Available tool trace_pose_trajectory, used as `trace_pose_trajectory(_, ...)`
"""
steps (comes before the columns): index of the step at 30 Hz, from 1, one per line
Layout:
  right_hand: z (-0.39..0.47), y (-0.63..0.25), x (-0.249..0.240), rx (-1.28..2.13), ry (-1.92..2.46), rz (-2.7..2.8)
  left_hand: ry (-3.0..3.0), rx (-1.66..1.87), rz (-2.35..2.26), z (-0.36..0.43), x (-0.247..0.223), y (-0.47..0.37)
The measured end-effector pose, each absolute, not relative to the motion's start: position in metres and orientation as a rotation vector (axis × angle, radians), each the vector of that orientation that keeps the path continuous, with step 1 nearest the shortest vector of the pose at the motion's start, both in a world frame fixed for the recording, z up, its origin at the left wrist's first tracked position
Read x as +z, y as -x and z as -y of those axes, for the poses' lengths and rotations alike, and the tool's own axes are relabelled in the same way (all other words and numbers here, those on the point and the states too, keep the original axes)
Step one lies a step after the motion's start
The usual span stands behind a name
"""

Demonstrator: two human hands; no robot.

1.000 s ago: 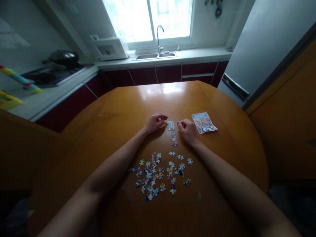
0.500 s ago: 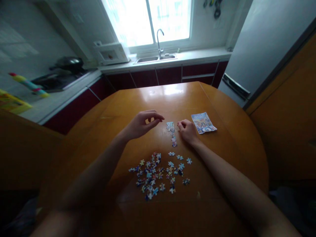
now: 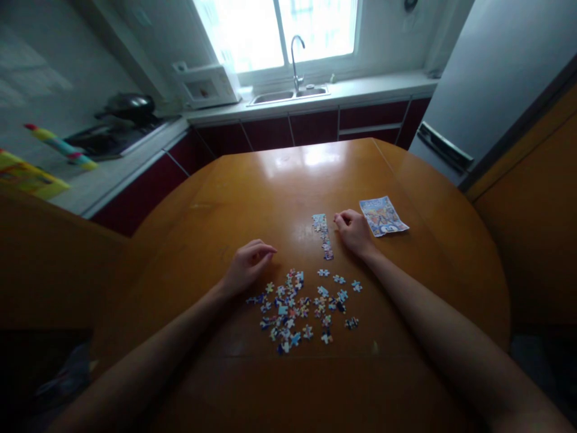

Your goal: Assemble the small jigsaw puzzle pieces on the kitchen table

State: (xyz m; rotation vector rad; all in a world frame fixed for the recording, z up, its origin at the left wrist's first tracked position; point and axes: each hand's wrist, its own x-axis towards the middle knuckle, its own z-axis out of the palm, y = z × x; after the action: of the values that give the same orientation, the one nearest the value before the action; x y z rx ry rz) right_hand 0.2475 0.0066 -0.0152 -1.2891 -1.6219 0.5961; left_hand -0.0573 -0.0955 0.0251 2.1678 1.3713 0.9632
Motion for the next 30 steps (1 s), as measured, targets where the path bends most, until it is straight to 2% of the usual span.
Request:
trace_pose_trajectory(4, -0.007, -0.249, -0.017, 0.567, 1.299, 1.63, -2.303, 0.895, -1.194, 0.103, 0.025, 0.054)
trace_pose_trajectory(9, -0.008, -0.25, -0.018, 0.555, 1.313, 1.616, -2.519, 0.711, -0.669, 0.114, 0.028, 0.046)
trace_pose_trajectory(12, -0.008, -0.25, -0.018, 0.544, 1.311, 1.612, -2.549, 0.603, -0.536, 0.121, 0.031, 0.041)
trace_pose_trajectory(20, -0.006, -0.251, -0.015, 0.539, 1.305, 1.61, -2.575, 0.536, -0.548, 0.123, 0.03, 0.039)
trace_pose_trajectory(30, -0.005, -0.252, -0.015, 0.545, 1.307, 1.58, -2.395, 1.006, -0.913, 0.103, 0.021, 0.052)
